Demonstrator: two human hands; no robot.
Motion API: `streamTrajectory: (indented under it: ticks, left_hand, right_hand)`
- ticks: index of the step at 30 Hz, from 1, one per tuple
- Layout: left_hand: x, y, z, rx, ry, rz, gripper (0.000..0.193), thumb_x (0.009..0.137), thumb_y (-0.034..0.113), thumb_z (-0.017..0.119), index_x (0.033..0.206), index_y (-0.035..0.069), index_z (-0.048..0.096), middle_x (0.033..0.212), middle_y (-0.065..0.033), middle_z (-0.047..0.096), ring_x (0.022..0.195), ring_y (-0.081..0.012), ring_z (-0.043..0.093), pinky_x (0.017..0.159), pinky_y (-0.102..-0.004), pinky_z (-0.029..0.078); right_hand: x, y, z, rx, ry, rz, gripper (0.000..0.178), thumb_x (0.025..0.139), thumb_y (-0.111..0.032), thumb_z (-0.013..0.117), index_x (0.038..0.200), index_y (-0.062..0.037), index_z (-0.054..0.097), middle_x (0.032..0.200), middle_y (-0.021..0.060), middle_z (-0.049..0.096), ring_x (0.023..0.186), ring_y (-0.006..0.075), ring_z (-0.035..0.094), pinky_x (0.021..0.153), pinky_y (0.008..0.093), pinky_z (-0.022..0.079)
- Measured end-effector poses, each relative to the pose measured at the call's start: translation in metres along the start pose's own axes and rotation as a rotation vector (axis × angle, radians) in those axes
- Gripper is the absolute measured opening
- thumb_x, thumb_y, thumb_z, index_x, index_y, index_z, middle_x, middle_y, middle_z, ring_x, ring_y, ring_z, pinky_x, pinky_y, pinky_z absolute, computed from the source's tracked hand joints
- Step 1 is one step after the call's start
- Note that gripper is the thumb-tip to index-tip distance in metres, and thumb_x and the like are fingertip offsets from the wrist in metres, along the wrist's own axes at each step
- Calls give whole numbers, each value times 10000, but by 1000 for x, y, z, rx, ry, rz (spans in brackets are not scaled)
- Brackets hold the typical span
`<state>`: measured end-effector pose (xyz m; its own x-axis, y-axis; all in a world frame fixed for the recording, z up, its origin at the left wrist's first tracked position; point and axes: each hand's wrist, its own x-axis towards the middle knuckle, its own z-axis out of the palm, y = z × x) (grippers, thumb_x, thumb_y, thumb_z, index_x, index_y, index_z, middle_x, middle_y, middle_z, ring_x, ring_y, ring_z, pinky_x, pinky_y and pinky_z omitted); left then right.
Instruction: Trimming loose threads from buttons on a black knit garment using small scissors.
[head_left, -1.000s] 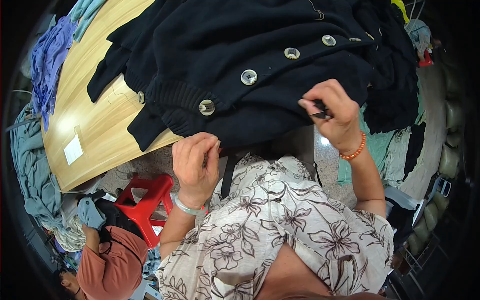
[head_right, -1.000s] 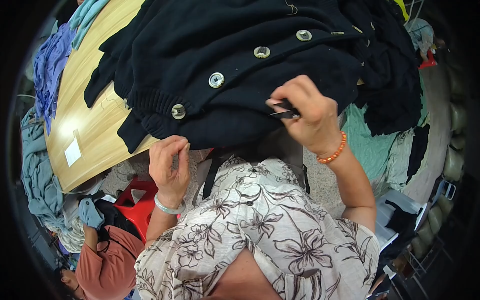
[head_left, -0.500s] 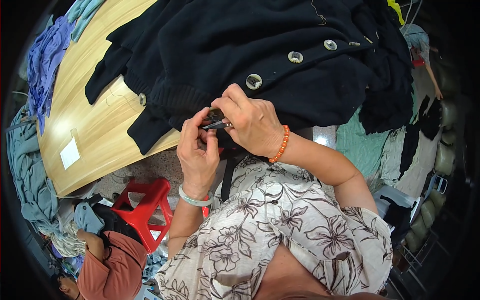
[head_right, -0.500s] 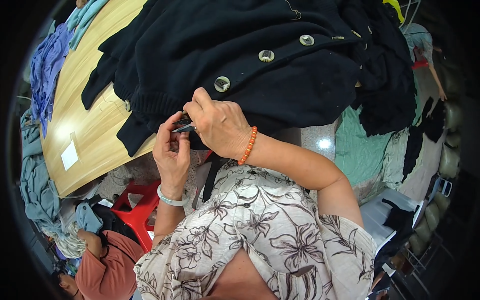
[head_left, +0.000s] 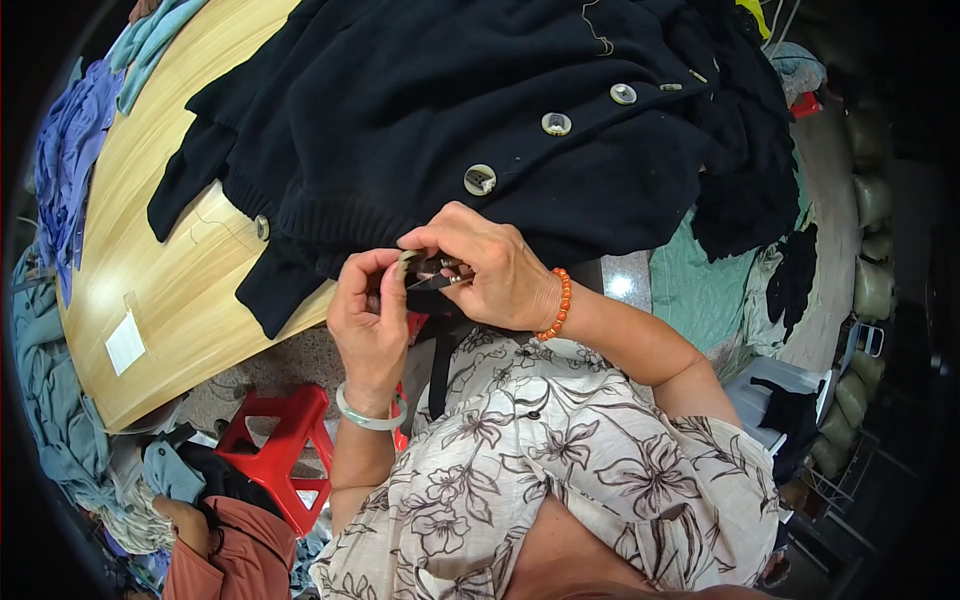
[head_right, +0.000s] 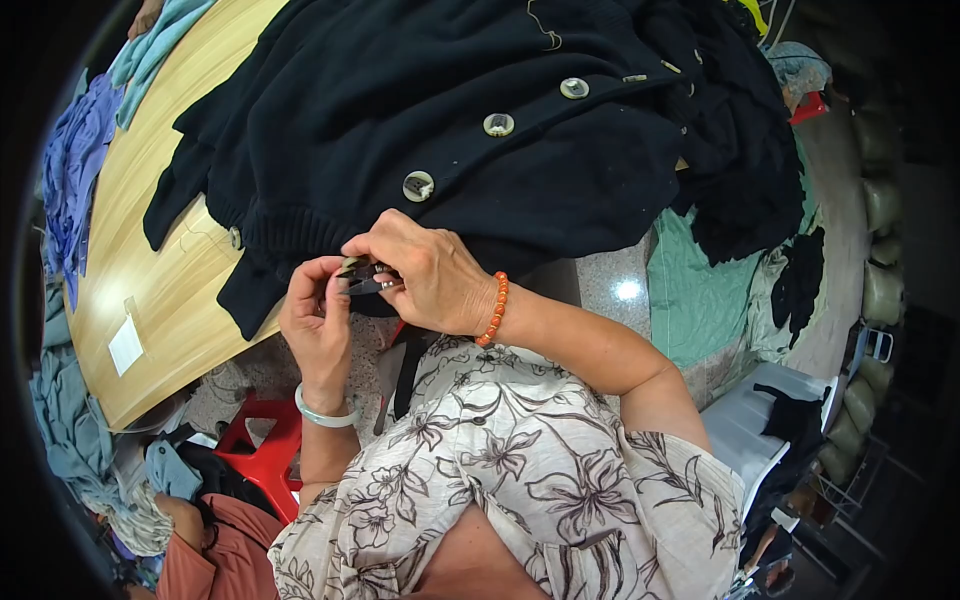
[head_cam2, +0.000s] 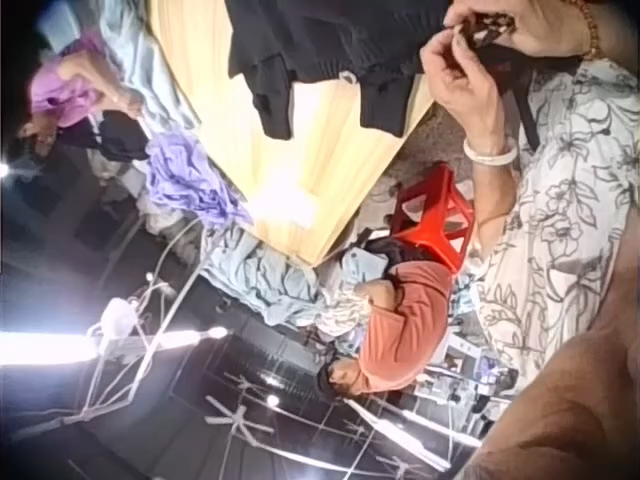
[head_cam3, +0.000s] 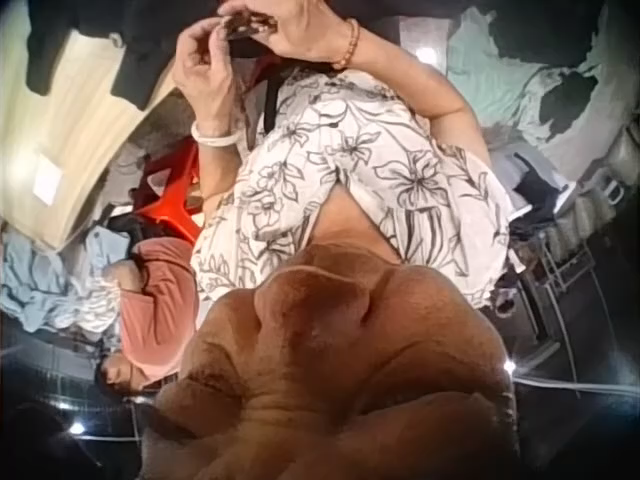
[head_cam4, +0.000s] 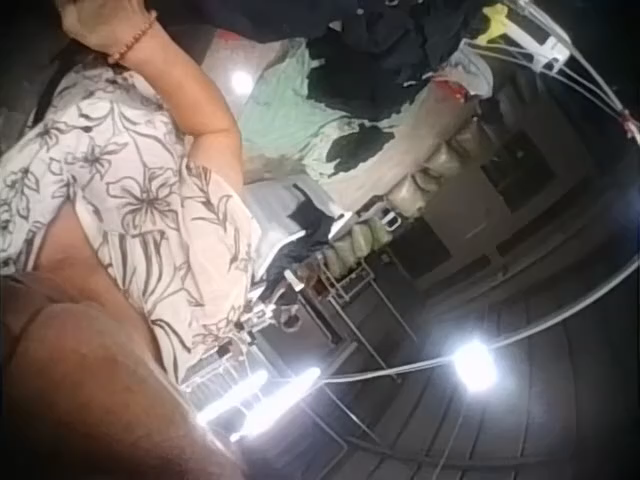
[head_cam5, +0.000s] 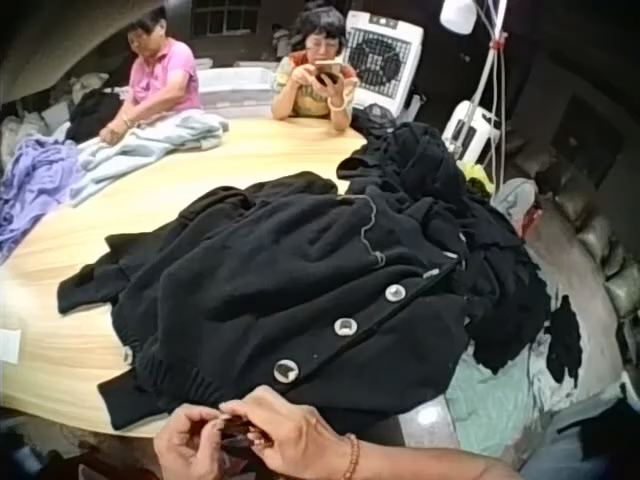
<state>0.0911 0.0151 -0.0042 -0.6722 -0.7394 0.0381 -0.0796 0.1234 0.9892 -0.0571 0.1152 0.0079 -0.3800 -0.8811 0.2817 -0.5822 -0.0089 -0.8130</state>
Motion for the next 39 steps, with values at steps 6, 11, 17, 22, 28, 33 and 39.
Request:
streamTrajectory:
  ticks: [6, 11, 17, 22, 28, 33, 39]
  left_hand:
    - [8, 9, -9, -331, -102, -187, 83, 1012, 51, 641, 1078, 2, 645, 940, 18, 635, 793, -29, 538, 716, -179, 444]
    - [10, 9, -15, -419, -148, -265, 106, 1021, 88, 635, 1080, 1, 647, 932, 21, 626, 806, -37, 519, 739, -186, 421]
    - [13, 8, -19, -463, -176, -316, 173, 1010, 130, 658, 1128, 5, 655, 952, 28, 646, 792, -19, 517, 705, -165, 385]
    - [19, 12, -24, -478, -238, -357, 151, 1018, 124, 641, 1087, -9, 652, 918, 25, 614, 817, -47, 488, 762, -202, 397]
    - [21, 11, -24, -471, -247, -379, 165, 1012, 142, 651, 1100, 4, 648, 876, 33, 599, 764, -38, 480, 699, -188, 371]
    - [21, 7, -23, -457, -231, -343, 163, 1011, 136, 654, 1095, -2, 660, 915, 15, 641, 775, -38, 516, 709, -188, 399]
    - [22, 6, -29, -507, -238, -370, 161, 1012, 127, 650, 1079, -18, 675, 914, 0, 666, 789, -52, 524, 734, -211, 411]
  right_hand:
    - [-4, 2, 3, 19, 75, -68, 439, 734, 98, 747, 1153, -29, 717, 927, 82, 637, 715, 159, 647, 573, 256, 517]
    - [-1, 3, 3, 7, 30, -52, 413, 743, 71, 776, 1140, -35, 728, 917, 69, 626, 679, 141, 627, 562, 257, 504]
    - [-2, 6, 7, 111, 46, -51, 350, 789, 28, 799, 1128, -37, 739, 926, 61, 618, 678, 126, 615, 563, 252, 480]
    - [2, 8, 5, 197, 34, -22, 351, 793, 48, 795, 1128, -46, 747, 947, 57, 621, 726, 120, 632, 596, 239, 493]
    - [2, 4, 9, 138, 110, -4, 312, 762, 99, 778, 1043, -34, 772, 896, 55, 631, 723, 133, 654, 594, 241, 518]
    - [-2, 8, 12, 10, 192, -104, 352, 714, 119, 762, 1028, -39, 778, 851, 50, 648, 666, 140, 662, 544, 254, 518]
    - [-1, 7, 10, -111, 240, -243, 373, 642, 107, 719, 984, -36, 763, 822, 36, 647, 600, 138, 649, 519, 259, 518]
